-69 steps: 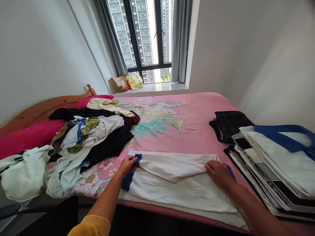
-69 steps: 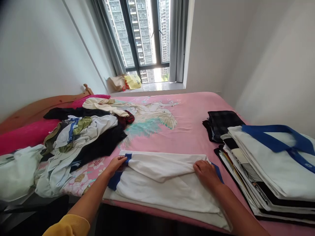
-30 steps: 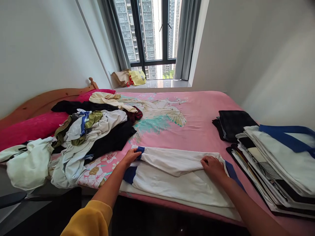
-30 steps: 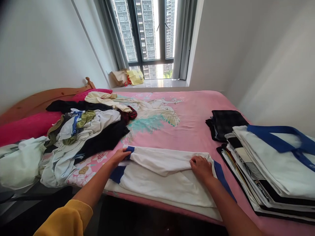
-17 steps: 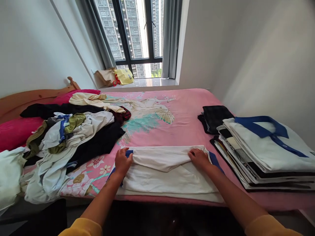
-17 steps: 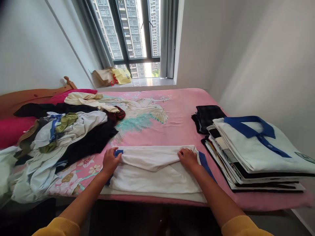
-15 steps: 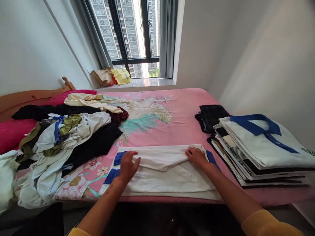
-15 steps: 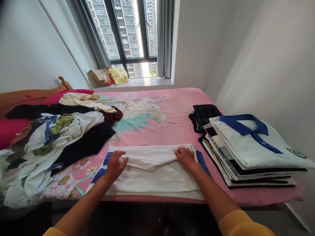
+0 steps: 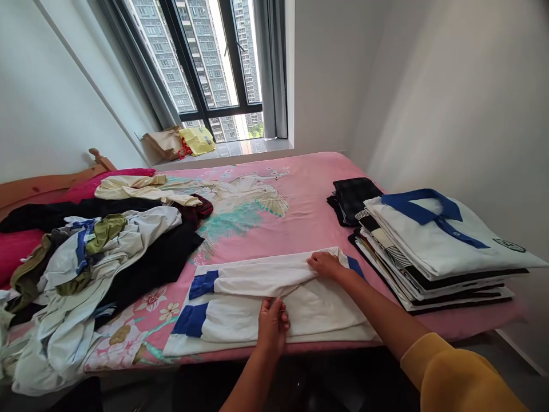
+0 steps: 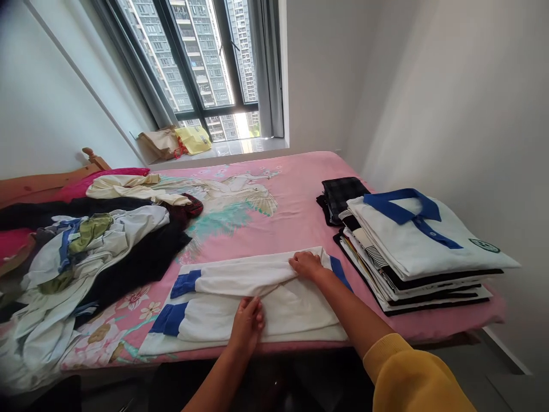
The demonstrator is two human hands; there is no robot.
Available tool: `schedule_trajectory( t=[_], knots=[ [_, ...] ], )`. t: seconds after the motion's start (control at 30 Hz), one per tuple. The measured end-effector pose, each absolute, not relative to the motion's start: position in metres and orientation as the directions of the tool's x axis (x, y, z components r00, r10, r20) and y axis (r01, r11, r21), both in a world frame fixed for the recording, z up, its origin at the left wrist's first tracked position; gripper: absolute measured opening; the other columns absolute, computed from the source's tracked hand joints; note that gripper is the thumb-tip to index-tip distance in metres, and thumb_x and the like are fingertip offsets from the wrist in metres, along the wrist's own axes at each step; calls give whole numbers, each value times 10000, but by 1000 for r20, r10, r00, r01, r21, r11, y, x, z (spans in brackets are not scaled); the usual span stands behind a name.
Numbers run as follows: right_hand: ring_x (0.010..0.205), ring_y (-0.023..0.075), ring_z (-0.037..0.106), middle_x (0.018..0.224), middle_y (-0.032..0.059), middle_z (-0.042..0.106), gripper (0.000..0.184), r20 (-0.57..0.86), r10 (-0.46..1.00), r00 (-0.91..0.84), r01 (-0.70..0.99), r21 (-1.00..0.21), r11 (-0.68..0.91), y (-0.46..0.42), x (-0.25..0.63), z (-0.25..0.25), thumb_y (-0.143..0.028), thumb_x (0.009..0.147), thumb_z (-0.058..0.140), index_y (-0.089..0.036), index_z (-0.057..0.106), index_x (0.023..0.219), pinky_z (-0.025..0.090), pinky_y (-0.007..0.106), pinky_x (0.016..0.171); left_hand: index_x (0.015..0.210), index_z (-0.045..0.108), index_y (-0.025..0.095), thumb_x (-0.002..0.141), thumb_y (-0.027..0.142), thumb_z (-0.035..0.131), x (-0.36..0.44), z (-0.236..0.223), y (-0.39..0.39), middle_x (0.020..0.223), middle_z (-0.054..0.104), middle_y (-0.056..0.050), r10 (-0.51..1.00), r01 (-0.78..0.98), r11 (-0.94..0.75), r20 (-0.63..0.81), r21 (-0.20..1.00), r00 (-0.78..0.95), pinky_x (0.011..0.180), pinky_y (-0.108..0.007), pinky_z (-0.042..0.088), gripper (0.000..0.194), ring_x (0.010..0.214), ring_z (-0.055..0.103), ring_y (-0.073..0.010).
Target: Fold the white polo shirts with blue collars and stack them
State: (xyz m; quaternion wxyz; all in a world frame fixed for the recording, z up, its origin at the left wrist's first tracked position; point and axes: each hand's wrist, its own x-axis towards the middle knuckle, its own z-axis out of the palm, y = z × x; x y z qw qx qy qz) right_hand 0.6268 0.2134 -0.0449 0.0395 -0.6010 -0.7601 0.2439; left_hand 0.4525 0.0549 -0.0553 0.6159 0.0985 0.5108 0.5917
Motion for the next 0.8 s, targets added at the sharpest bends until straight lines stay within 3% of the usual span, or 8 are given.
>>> schedule_trajectory(
  t=[0.23,0.47,0.6,0.7,0.8],
  knots=[
    [941,230,579,973,66,668,225,-295,899,-324,869,-469,160,225,622,-43,-319,816,465,-192,646,856,365,366,838,690,501,167,558,351,773,452,-61,80,583,531,31,837,-442,483,-547,756,-19,331,-180,262,354,361,389,-34],
    [813,150,575,905,37,628,328,-287,892,-348,839,-521,160,235,623,-45,-436,900,452,-147,607,896,446,327,764,611,484,178,662,375,671,443,-62,79,503,539,44,891,-231,388,-427,892,-153,285,-192,222,276,281,370,-43],
    [758,139,570,856,28,628,313,-279,892,-357,834,-524,170,236,624,-49,-432,881,488,-145,611,868,440,306,723,648,538,156,668,459,665,438,-57,73,524,610,6,905,-104,417,-423,903,-38,269,-204,203,329,253,366,-56],
    [739,140,566,839,30,642,231,-242,903,-355,838,-510,192,235,624,-51,-366,840,530,-156,627,841,404,270,673,631,544,138,712,581,578,438,-56,70,467,577,-1,867,18,492,-492,870,84,273,-200,202,452,254,355,-54],
    [768,156,572,859,32,659,168,-175,925,-337,845,-489,216,233,629,-52,-333,777,582,-183,636,830,366,254,651,881,556,147,695,594,588,437,-59,59,562,626,9,821,-39,566,-559,823,118,278,-179,221,485,282,404,-61]
  ],
)
